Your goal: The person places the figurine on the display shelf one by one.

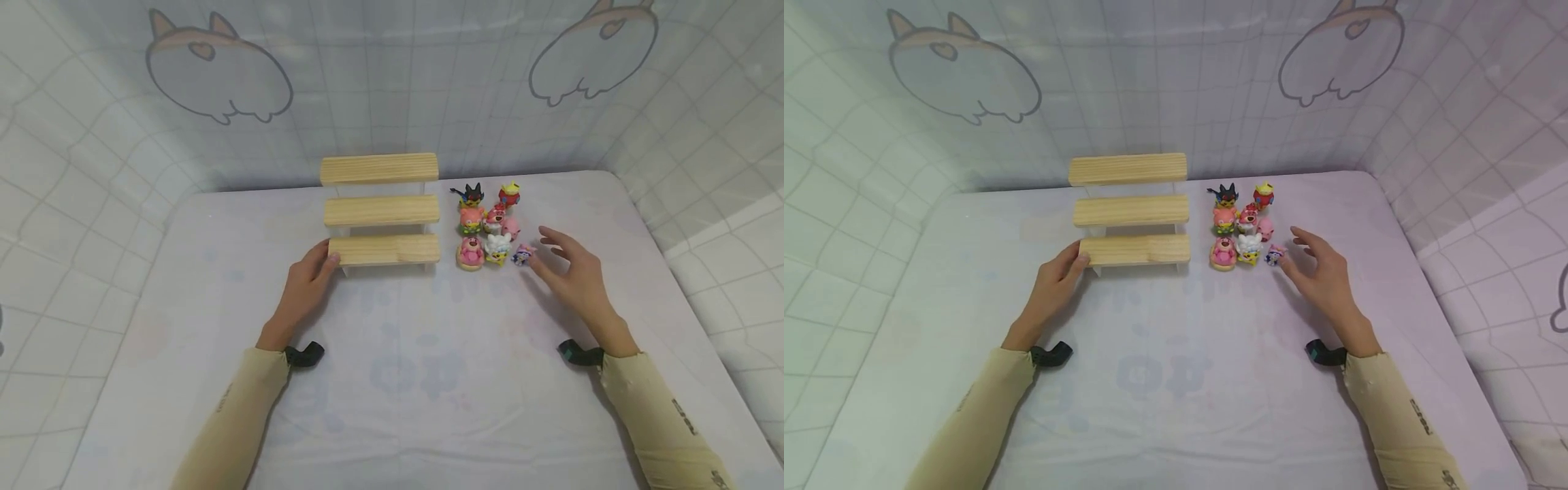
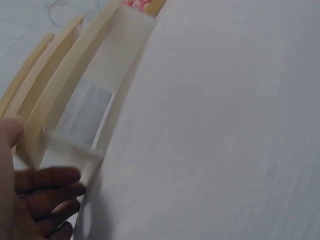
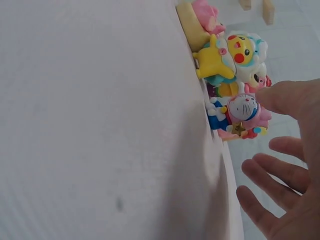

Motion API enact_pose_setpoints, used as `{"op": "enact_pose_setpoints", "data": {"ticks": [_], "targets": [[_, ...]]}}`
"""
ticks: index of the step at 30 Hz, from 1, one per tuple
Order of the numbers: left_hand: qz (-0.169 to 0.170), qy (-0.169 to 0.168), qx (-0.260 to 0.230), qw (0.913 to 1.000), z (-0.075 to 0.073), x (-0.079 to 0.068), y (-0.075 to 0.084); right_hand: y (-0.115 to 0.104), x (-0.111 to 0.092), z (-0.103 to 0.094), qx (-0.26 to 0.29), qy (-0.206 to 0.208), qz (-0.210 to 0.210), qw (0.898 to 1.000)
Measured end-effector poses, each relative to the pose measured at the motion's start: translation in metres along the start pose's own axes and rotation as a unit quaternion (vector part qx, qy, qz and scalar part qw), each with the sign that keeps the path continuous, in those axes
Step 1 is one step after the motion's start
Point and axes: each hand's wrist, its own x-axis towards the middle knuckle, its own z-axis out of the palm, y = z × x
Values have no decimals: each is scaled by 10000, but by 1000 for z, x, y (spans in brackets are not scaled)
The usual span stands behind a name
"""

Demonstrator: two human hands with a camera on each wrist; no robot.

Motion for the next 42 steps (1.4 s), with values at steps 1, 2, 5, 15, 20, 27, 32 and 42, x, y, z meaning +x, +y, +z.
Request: {"op": "enact_pose_setpoints", "data": {"ticks": [1, 2, 5, 15, 20, 27, 32, 42], "targets": [[-43, 14, -44, 10000, 2, 0, 1, -1, 0, 1, 34, -8, 1, 10000], [-91, 30, -97, 9999, 4, -1, 1, -2, 0, 2, 90, -15, 8, 10000], [-170, 169, -234, 9994, 8, -2, 2, -5, 1, 6, 307, -58, 10, 9995], [-112, 349, -446, 9983, 13, -3, 3, -6, 1, 12, 427, -4, -54, 9991], [-80, 371, -416, 9984, 14, -3, 2, -4, 2, 16, 439, -208, 10, 9988], [-11, 412, -464, 9981, 14, -3, 2, -2, 3, 19, 171, -161, 108, 9997], [44, 449, -537, 9975, 15, -2, 1, -4, 4, 18, 127, -152, 116, 9997], [-8, 474, -456, 9978, 13, -3, 2, -5, 4, 18, 168, 233, -59, 9996]]}}
